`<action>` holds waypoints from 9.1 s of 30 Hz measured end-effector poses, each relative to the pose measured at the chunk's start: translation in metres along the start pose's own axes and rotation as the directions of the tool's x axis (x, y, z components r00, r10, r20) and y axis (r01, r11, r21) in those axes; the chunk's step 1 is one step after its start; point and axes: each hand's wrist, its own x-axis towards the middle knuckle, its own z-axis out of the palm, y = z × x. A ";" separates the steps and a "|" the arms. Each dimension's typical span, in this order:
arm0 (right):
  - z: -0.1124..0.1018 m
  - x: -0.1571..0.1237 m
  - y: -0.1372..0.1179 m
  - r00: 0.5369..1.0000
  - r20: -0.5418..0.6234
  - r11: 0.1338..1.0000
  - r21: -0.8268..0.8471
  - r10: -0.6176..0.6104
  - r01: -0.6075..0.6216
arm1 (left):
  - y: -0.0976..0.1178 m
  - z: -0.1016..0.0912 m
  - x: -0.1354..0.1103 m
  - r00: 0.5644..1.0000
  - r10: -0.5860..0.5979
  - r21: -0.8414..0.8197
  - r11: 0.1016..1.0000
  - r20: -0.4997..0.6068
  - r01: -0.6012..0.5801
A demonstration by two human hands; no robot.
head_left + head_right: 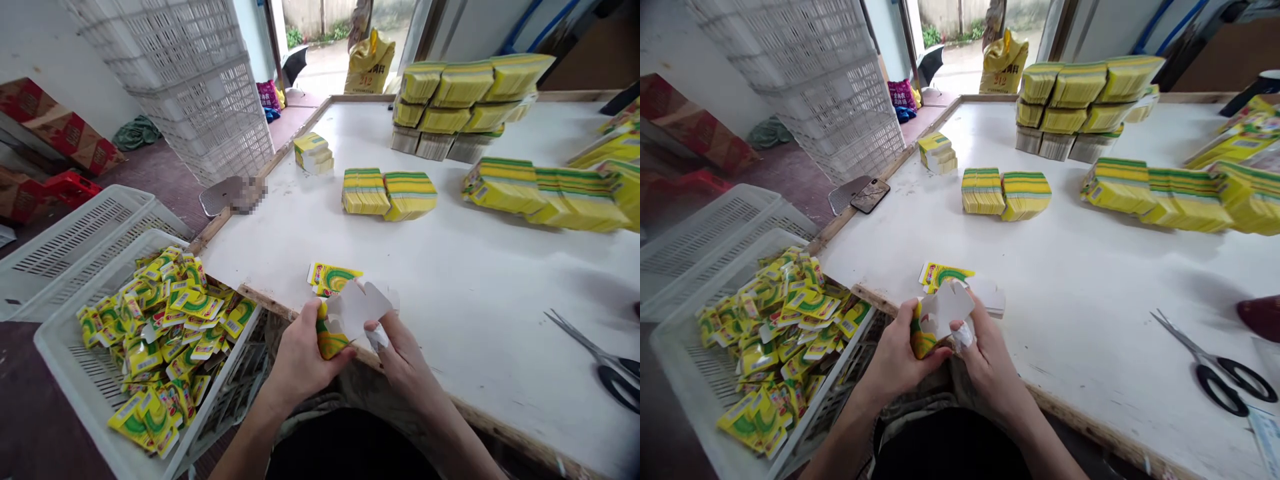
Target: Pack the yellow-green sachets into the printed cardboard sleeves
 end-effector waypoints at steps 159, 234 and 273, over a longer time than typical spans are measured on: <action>0.011 -0.001 0.008 0.912 0.389 0.940 -0.247 -0.126 0.235 | -0.006 0.000 0.004 0.992 0.035 0.085 0.995 0.124 -0.046; 0.007 0.001 0.009 0.903 0.347 0.908 -0.237 -0.254 0.347 | -0.006 -0.011 0.002 0.987 -0.004 0.043 0.999 0.160 -0.003; 0.009 -0.006 0.034 0.943 0.197 0.904 -0.287 -0.269 0.318 | -0.016 -0.003 -0.002 0.852 -0.524 -0.802 0.517 -0.020 0.300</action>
